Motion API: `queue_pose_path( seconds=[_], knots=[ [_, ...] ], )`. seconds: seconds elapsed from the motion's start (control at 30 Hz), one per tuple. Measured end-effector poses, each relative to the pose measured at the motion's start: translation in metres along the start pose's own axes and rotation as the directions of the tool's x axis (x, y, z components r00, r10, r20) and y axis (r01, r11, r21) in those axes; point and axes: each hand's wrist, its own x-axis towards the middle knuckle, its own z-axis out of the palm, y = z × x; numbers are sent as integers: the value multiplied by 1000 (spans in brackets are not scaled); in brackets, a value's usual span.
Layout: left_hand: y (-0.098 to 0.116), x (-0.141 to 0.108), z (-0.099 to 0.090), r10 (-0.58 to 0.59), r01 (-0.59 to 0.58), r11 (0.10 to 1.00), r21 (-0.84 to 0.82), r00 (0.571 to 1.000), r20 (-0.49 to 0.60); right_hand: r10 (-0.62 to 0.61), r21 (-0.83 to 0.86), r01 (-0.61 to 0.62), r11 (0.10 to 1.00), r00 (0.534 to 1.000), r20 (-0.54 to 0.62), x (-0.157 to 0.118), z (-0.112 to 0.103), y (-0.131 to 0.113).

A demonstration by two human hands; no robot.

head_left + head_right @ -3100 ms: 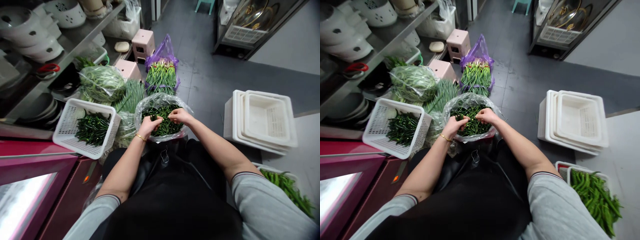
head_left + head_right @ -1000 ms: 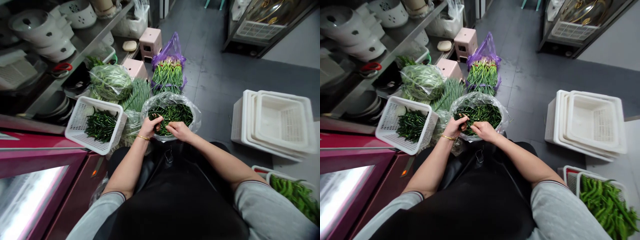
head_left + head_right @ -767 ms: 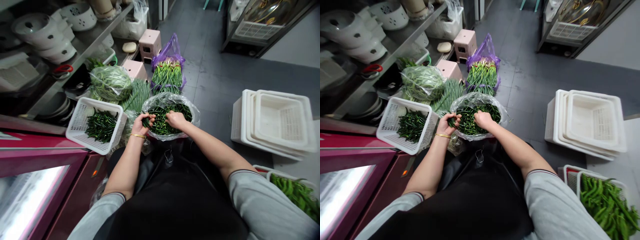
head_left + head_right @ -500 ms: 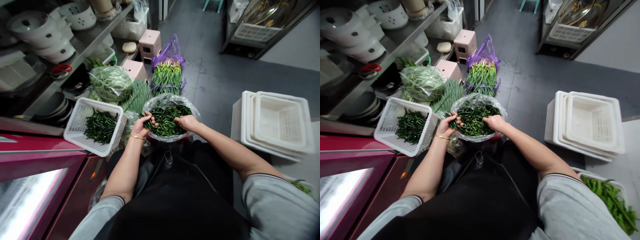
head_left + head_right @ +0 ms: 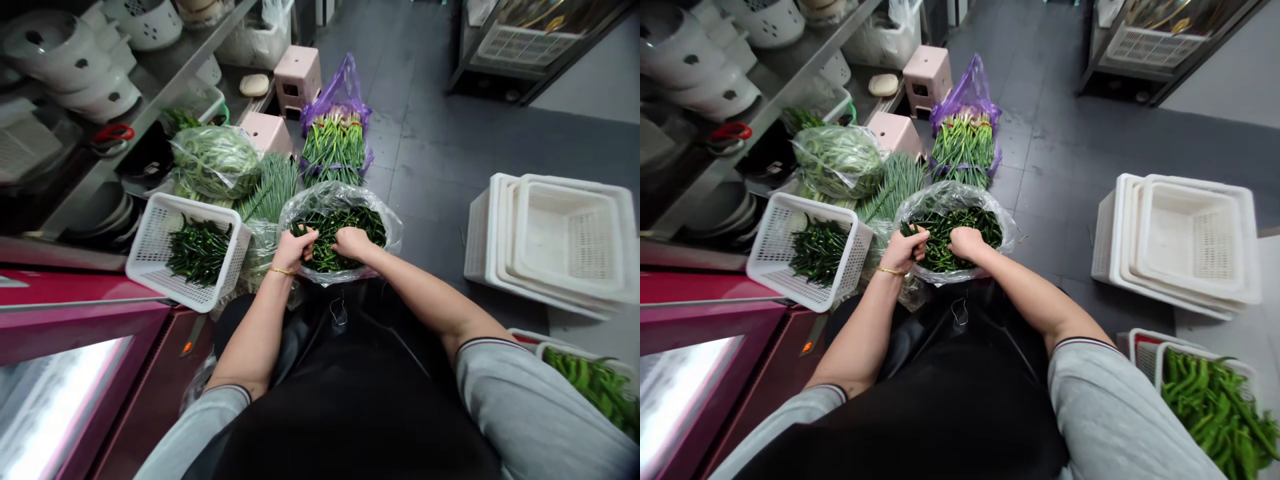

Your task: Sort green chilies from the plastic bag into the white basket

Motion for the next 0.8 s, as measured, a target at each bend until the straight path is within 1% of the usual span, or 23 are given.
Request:
queue_pose_path(
  seconds=[0.07,0.1,0.17,0.2,0.23,0.27,0.3,0.33,0.37,0.4,0.43,0.47,0.53,0.6,0.67,0.73,0.8],
  knots=[
    [-3,1,5,36,-32,990,140,999,-21,-1,220,-2,976,1000,14,1,-9,10],
    [-4,2,7,57,-51,976,213,998,-18,-7,361,-9,932,999,42,-2,-16,15],
    [-7,8,13,123,-120,933,339,992,12,-47,602,-15,798,995,86,-9,-28,21],
    [-9,11,16,165,-166,912,374,986,33,-70,669,1,743,995,76,-13,-32,21],
    [-10,14,19,206,-210,897,389,977,52,-88,692,41,721,996,32,-16,-34,20],
    [-11,17,21,232,-239,891,387,971,64,-95,670,100,736,995,-44,-18,-34,17],
    [-12,20,23,236,-243,896,372,970,65,-95,604,162,780,985,-142,-19,-32,13],
    [-13,22,24,217,-222,911,348,975,53,-100,502,212,839,965,-242,-20,-29,9],
    [-13,23,24,180,-181,931,317,983,32,-115,382,242,892,939,-325,-20,-25,5],
    [-14,23,23,131,-128,950,284,991,8,-136,264,249,932,915,-380,-19,-21,2],
    [-14,23,22,77,-71,967,244,997,-17,-154,166,238,957,902,-404,-19,-17,0],
    [-14,22,19,26,-18,981,194,999,-38,-165,91,219,971,901,-401,-17,-14,-1],
    [-12,20,11,-55,58,997,58,997,-53,-178,-21,183,983,919,-351,-14,-7,1],
    [-8,18,0,-103,102,990,-102,995,-13,-193,-141,161,977,945,-264,-10,-3,6],
    [-1,15,-10,-104,111,971,-212,994,43,-211,-252,167,953,965,-158,-6,-2,15],
    [4,13,-17,-94,115,963,-242,991,97,-210,-296,170,940,972,-107,-5,-6,26],
    [6,11,-18,-91,123,965,-233,986,143,-190,-275,151,949,974,-121,-10,-15,38]
  ],
)
